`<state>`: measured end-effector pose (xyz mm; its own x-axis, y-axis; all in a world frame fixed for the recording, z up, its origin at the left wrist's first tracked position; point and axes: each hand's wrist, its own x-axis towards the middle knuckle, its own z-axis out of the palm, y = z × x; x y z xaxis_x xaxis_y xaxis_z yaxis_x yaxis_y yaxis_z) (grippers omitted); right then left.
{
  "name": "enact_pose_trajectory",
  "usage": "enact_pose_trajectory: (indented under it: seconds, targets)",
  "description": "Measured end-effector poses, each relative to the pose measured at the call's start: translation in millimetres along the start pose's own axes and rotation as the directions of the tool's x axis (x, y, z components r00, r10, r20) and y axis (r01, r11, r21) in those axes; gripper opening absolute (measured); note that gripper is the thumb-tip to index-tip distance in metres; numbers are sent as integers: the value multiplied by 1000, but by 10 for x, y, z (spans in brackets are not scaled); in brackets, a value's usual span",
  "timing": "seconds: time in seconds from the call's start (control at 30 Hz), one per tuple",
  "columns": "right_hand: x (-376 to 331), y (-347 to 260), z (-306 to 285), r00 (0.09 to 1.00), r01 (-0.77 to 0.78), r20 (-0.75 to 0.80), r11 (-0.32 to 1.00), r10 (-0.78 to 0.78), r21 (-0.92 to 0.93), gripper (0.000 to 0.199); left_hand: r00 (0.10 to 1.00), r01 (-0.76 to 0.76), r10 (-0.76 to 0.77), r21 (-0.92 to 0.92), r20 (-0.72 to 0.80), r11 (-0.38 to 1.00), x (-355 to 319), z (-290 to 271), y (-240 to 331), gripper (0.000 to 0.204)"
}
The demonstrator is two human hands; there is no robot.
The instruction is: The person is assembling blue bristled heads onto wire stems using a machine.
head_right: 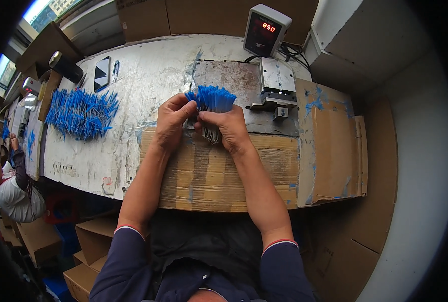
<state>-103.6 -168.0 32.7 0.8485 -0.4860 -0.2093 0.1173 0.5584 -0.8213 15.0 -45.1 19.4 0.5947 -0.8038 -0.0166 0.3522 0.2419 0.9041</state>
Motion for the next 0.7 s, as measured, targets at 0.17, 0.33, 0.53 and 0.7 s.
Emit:
enact_pose_trajectory:
  seconds: [0.17, 0.33, 0.53, 0.7]
  targets:
    - [-38, -48, 78, 999, 32, 20, 998, -33, 45, 30, 994, -3, -4, -62, -111, 998, -10, 30, 42, 27]
    - [-26, -31, 18, 1000, 10, 9, 993, -11, 120, 30, 988, -37, 22, -95, -156, 995, 17, 63, 23, 27]
    - [-16, 13, -10, 999, -10, -42, 995, 15, 102, 26, 997, 42, -44, -42, -66, 998, 7, -17, -12, 23]
    - [-6, 13, -37, 999, -5, -35, 992, 10, 125, 23, 992, 2, -14, -98, -123, 995, -16, 66, -8, 17]
